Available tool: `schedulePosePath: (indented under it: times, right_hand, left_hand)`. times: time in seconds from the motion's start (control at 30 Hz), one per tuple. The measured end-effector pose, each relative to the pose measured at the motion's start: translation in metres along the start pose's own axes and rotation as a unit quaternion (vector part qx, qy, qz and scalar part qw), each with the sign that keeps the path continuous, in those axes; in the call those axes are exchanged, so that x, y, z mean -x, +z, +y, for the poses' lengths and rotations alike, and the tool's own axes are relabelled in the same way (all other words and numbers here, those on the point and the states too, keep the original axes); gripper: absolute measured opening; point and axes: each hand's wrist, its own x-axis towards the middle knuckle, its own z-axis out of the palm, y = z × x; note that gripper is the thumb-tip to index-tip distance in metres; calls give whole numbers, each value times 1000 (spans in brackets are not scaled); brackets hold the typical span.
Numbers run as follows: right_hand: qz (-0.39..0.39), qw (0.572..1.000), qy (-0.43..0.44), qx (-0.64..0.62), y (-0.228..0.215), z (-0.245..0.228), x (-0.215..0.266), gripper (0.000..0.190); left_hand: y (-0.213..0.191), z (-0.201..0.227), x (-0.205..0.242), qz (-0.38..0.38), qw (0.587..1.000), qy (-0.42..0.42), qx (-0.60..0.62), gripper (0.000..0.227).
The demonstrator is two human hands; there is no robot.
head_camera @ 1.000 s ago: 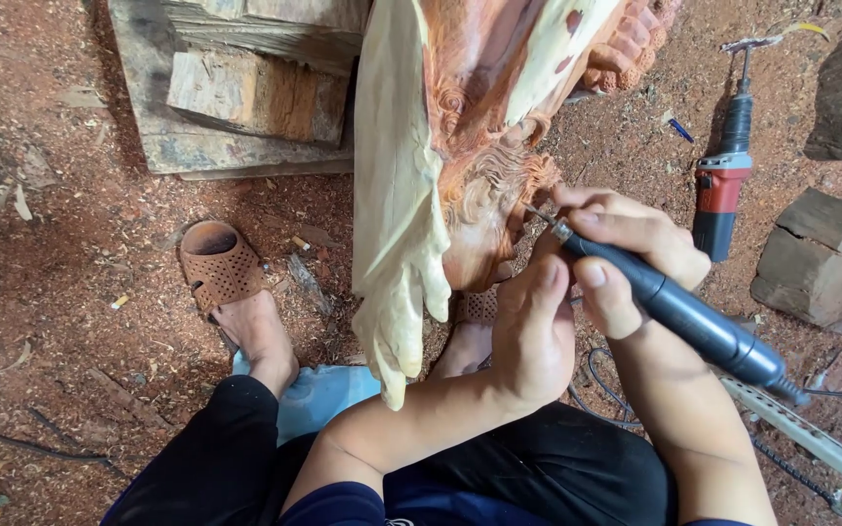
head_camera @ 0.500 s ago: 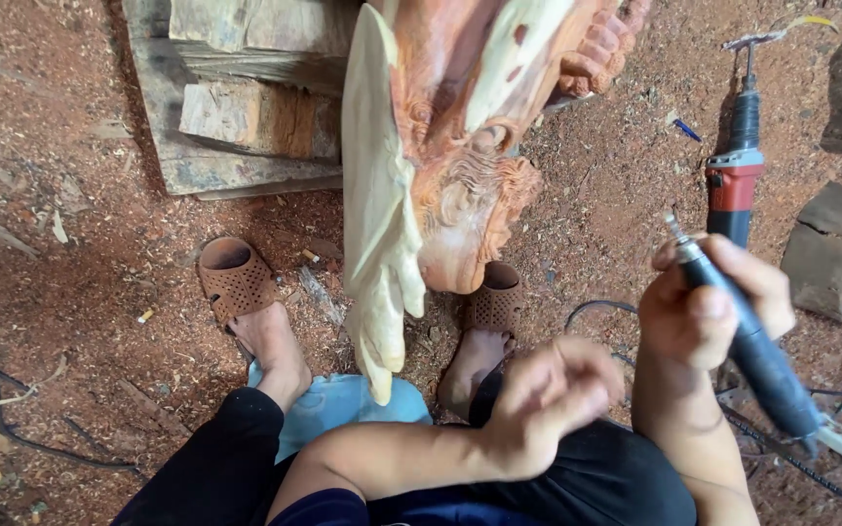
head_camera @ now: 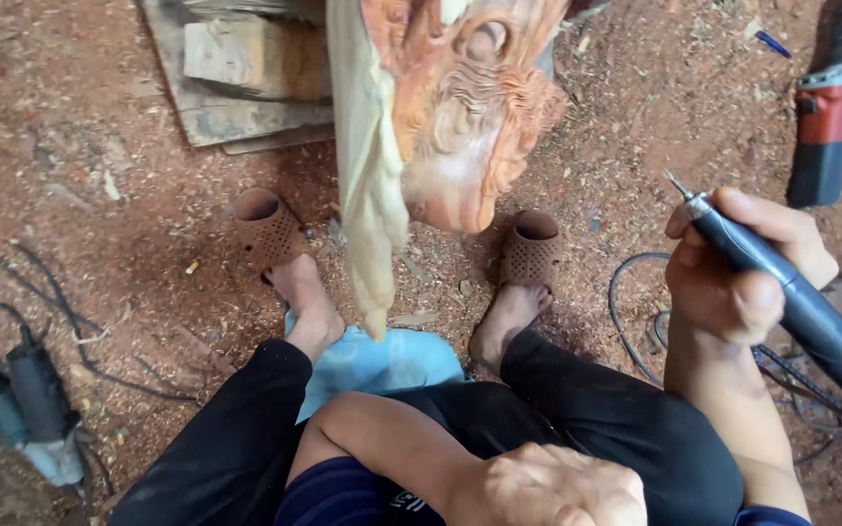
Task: Carving intricate details into a wooden sculpture using a handheld rotary tool.
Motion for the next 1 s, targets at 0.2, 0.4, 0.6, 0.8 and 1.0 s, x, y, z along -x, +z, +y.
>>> schedulePosePath:
  times: [0.2, 0.4, 0.6, 0.8, 1.0]
  right_hand:
    - [-46, 999, 1, -21, 19, -11, 2, 63]
    - [-183, 974, -10, 135, 47, -86, 36, 50]
    - [-287, 939, -189, -6, 48, -54, 57, 34]
    - [-266, 941, -197, -74, 29, -27, 66, 52]
    - [-312, 886, -315, -139, 32, -11, 45, 89]
  left_hand:
    - [-16, 49, 217, -397, 891, 148, 161, 19]
    - [-5, 22, 205, -556, 747, 93, 352, 32]
    - [-2, 52, 211, -610, 531, 75, 583, 46]
    - [-23, 86, 234, -513, 592, 84, 616, 24]
    - [-25, 88, 217, -527, 615, 54, 584, 22]
